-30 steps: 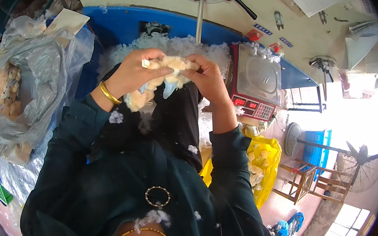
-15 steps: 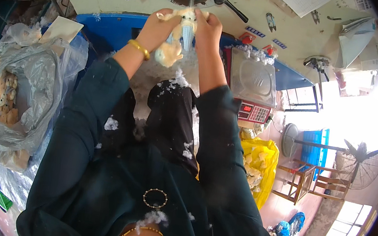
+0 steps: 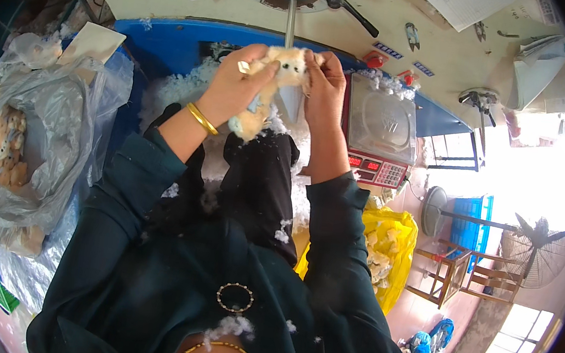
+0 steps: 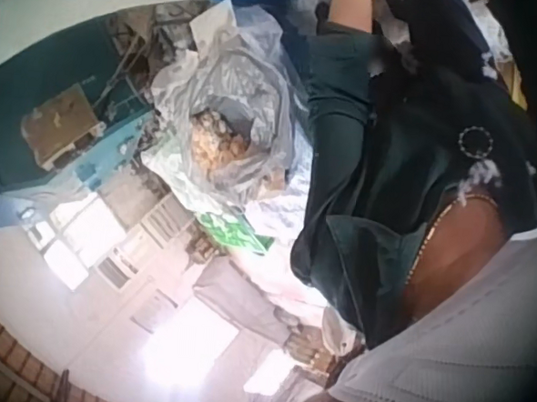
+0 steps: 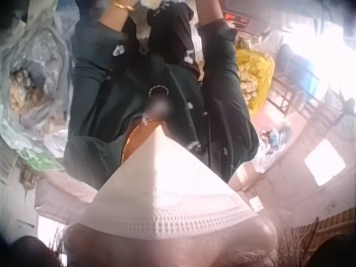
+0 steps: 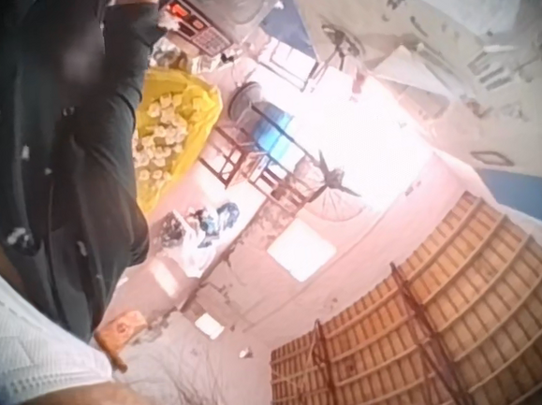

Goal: The person repeatedly stuffs small plush toys with white filling material by hand. They pick up each toy, insert filling, and place it into a plastic bag, continuing the process for multiple units.

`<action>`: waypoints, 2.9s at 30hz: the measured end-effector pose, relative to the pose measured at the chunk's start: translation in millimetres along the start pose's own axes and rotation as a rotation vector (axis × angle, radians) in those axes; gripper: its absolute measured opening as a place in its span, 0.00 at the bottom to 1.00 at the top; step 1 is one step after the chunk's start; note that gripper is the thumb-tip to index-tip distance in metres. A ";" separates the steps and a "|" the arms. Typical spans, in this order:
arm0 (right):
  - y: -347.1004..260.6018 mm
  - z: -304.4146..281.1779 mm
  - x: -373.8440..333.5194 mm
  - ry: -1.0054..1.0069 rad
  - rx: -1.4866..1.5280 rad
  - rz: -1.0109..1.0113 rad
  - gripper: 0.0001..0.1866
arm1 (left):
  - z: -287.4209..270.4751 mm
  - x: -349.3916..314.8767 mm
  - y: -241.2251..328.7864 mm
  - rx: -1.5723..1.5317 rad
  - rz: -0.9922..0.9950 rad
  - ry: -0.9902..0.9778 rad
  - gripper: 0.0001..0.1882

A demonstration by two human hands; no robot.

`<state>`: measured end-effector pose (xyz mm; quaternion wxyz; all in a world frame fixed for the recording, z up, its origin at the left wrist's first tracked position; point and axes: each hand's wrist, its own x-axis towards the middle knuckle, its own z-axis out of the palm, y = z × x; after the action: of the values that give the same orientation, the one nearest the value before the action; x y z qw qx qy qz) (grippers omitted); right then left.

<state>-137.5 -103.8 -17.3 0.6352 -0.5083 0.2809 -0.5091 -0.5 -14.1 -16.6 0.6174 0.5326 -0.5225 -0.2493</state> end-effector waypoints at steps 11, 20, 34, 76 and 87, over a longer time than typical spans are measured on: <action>-11.6 25.1 -35.4 0.108 0.193 0.112 0.07 | -19.3 -2.4 -10.5 0.057 0.034 0.010 0.11; -4.6 0.8 -4.9 0.065 0.308 0.068 0.07 | 3.1 -15.3 11.8 0.183 0.054 0.041 0.10; 8.9 6.8 -36.9 0.028 0.232 -0.165 0.08 | -11.2 -17.6 8.0 0.235 0.049 0.040 0.08; -47.7 -3.2 -71.6 -0.302 -0.158 -0.024 0.20 | -27.8 -55.1 40.4 -0.016 -0.316 -0.172 0.18; -30.6 -5.1 -77.2 -0.163 -0.385 0.136 0.13 | -17.0 -47.3 10.6 -0.255 -0.321 -0.237 0.08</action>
<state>-178.0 -32.5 -2.8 0.5800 -0.6397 0.3542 -0.3591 -3.2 36.8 -22.9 0.5665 0.4933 -0.4644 -0.4691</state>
